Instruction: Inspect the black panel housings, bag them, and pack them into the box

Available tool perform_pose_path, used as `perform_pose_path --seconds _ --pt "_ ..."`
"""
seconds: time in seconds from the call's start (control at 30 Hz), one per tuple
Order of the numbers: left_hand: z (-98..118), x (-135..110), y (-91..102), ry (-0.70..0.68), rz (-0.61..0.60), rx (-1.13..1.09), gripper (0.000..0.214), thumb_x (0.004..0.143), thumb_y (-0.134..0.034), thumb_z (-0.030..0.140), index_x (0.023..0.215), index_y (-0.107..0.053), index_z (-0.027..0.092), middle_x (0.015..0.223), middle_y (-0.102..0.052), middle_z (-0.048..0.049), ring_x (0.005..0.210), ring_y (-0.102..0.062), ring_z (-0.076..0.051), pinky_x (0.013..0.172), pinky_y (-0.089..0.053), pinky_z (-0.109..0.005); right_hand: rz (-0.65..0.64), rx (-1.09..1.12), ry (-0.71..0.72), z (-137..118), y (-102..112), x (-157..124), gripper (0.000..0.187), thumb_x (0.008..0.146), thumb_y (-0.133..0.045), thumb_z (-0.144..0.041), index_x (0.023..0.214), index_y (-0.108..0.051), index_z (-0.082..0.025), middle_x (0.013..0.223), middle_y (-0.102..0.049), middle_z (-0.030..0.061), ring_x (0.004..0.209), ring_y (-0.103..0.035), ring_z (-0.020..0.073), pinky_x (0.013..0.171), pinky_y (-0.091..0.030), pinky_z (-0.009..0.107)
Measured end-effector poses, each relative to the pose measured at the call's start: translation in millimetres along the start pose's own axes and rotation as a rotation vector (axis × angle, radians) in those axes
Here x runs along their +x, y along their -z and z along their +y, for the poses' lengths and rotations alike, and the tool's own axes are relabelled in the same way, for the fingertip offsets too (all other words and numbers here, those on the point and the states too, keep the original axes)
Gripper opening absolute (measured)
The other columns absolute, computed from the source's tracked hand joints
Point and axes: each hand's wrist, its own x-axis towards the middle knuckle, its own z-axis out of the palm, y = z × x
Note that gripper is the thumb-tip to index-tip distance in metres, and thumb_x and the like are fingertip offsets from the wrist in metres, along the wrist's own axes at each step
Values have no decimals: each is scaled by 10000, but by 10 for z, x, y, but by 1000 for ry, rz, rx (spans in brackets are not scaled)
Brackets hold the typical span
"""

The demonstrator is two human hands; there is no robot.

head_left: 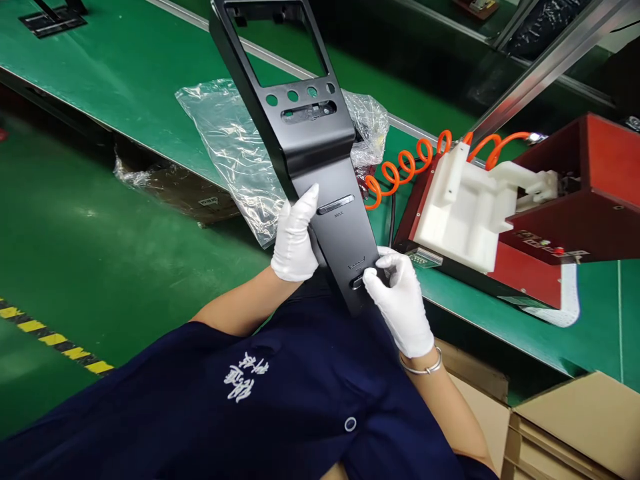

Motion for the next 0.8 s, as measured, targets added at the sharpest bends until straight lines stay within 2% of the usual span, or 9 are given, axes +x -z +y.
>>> perform_pose_path --seconds 0.1,0.17,0.27,0.33,0.43,0.53,0.67,0.8 --pt "0 26 16 20 -22 29 270 835 -751 440 1016 -715 243 1134 -746 -3 1224 -664 -273 992 -579 -360 -52 132 -104 -37 10 -23 563 850 -659 -377 1349 -446 -225 1428 -514 98 1257 -570 180 1111 -482 379" --pt "2 40 31 78 -42 51 256 858 -715 450 1011 -728 246 1106 -762 -5 1132 -713 -263 957 -597 -352 -130 202 -151 -88 34 -31 689 847 -674 -414 1448 -395 -226 1501 -461 97 1348 -517 188 1148 -466 360" --pt "7 45 54 150 -35 65 265 858 -704 457 998 -736 235 1057 -777 -21 1057 -740 -254 947 -601 -341 -212 232 -190 -156 58 -25 719 829 -693 -437 1454 -424 -207 1520 -457 75 1425 -449 192 1228 -391 346" --pt "12 32 67 154 -35 61 256 849 -715 438 992 -732 226 1054 -778 -27 1073 -734 -250 978 -587 -339 -233 165 -215 -181 59 -13 770 801 -714 -406 1479 -411 -202 1496 -488 64 1404 -473 200 1237 -379 355" --pt "26 -24 81 164 -56 51 260 837 -729 415 1005 -723 217 1090 -774 -44 1129 -715 -262 1021 -565 -341 -310 116 -219 -173 53 -2 703 796 -716 -366 1442 -476 -224 1395 -577 42 1259 -579 198 1110 -493 335" --pt "42 -125 86 173 -57 47 281 821 -762 400 1041 -716 231 1110 -766 -41 1170 -696 -288 1020 -572 -373 -390 200 -240 -120 41 -21 562 795 -720 -362 1322 -572 -235 1275 -643 21 1117 -631 172 979 -549 288" --pt "54 -252 83 80 -42 58 284 792 -813 314 1051 -709 264 1164 -743 -5 1276 -630 -299 1028 -575 -392 -351 273 -304 -53 -9 -84 585 732 -770 -394 1255 -584 -210 1237 -656 32 1118 -636 180 1005 -542 300" --pt "82 -236 66 33 -61 80 313 771 -838 325 1044 -711 241 1190 -732 -9 1322 -594 -299 1049 -559 -378 -277 214 -260 -25 -50 -94 624 743 -758 -406 1302 -562 -212 1264 -646 44 1157 -628 188 1078 -510 330"
